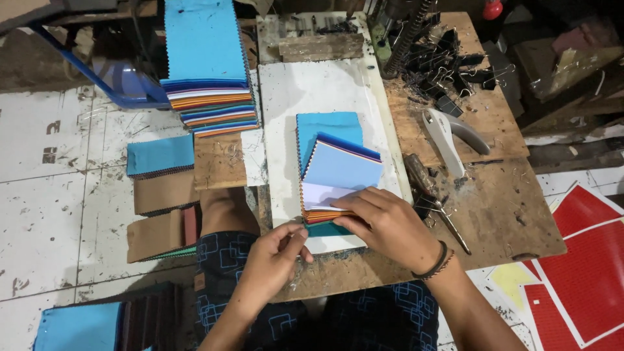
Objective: Assembling notebooks by aligning covers and pages, drilling holes with a drill press, and securing them with binder clips.
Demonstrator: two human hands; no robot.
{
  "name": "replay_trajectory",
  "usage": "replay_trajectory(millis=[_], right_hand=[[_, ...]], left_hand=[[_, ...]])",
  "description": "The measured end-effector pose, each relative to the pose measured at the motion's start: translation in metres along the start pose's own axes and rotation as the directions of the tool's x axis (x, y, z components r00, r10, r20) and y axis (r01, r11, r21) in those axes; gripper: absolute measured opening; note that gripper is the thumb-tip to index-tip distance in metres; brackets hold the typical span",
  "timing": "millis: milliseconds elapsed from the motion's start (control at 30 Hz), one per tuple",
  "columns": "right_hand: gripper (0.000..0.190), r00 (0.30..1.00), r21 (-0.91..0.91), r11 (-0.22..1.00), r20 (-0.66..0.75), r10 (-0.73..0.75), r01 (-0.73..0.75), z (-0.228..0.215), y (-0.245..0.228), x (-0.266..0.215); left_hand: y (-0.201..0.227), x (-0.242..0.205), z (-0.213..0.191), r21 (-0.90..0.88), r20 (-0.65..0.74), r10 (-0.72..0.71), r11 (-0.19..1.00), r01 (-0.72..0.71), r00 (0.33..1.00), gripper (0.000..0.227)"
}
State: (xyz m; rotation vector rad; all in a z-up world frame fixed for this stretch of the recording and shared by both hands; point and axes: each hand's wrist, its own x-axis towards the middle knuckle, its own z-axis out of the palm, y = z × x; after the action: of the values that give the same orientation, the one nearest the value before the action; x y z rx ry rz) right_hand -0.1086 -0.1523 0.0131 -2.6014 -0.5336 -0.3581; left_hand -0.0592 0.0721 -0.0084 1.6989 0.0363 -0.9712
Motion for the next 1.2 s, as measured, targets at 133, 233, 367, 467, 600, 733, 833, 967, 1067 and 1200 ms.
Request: replay_trajectory(millis=[133,233,367,467,600,733,833,967,1067,1200], right_hand=[[0.038,1.000,-0.016,1.000,-0.001,-0.005,0.005,0.001,0.001,0.000],[0.037,1.000,-0.017,1.000,-0.013,-0.012,0.012,0.001,0.001,0.000],[0.037,1.000,-0.031,0.999,-0.027,-0.017,0.016,0.007,0.002,-0.003],[0.030,1.000,-0.005,1.000,0.022,0.003,-0.003,0.006,-0.004,-0.011],[0.029,0.979,-0.042,0.987,-0.137,0.151,-0.158,-0.010,-0.011,-0.031],[0.038,0.754,-0.351,0.688,-0.473,0.455,-0.635,-0.026,0.027,-0.085],[0.050,0.334,-0.254,0.303,-0.089,0.938,-0.919,-0.050,0.030,-0.095],[0.043,0.378,0.032,0.377,0.115,0.919,-0.926,-0.037,0.031,-0.110],[0.048,0.451,0.398,0.365,0.145,0.881,-0.842,-0.027,0.002,-0.106],[0.035,0.474,0.486,0.248,0.424,0.772,-0.838,0.009,-0.036,-0.091]], left_hand=[[0.007,-0.007,0.000,0.291,-0.154,0.056,0.957,-0.009,0.986,0.034],[-0.019,0.010,-0.002,0.398,-0.120,0.257,0.897,-0.190,0.959,0.021],[0.000,0.001,-0.001,0.256,-0.119,0.088,0.965,-0.056,0.989,0.026],[0.006,0.004,0.000,-0.070,-0.054,-0.057,0.996,0.053,0.997,0.047],[0.027,-0.001,-0.002,0.004,-0.062,-0.108,0.994,0.109,0.992,0.051],[0.044,-0.010,0.000,0.256,-0.062,-0.132,0.956,0.143,0.989,0.042],[0.047,-0.012,0.001,0.206,-0.049,-0.184,0.960,0.191,0.982,0.039],[0.031,-0.005,0.006,-0.085,-0.034,-0.175,0.981,0.172,0.984,0.034],[0.018,-0.006,0.006,-0.289,0.011,-0.186,0.940,0.181,0.983,0.033],[0.015,-0.014,0.007,-0.209,0.144,-0.135,0.964,0.164,0.980,0.077]])
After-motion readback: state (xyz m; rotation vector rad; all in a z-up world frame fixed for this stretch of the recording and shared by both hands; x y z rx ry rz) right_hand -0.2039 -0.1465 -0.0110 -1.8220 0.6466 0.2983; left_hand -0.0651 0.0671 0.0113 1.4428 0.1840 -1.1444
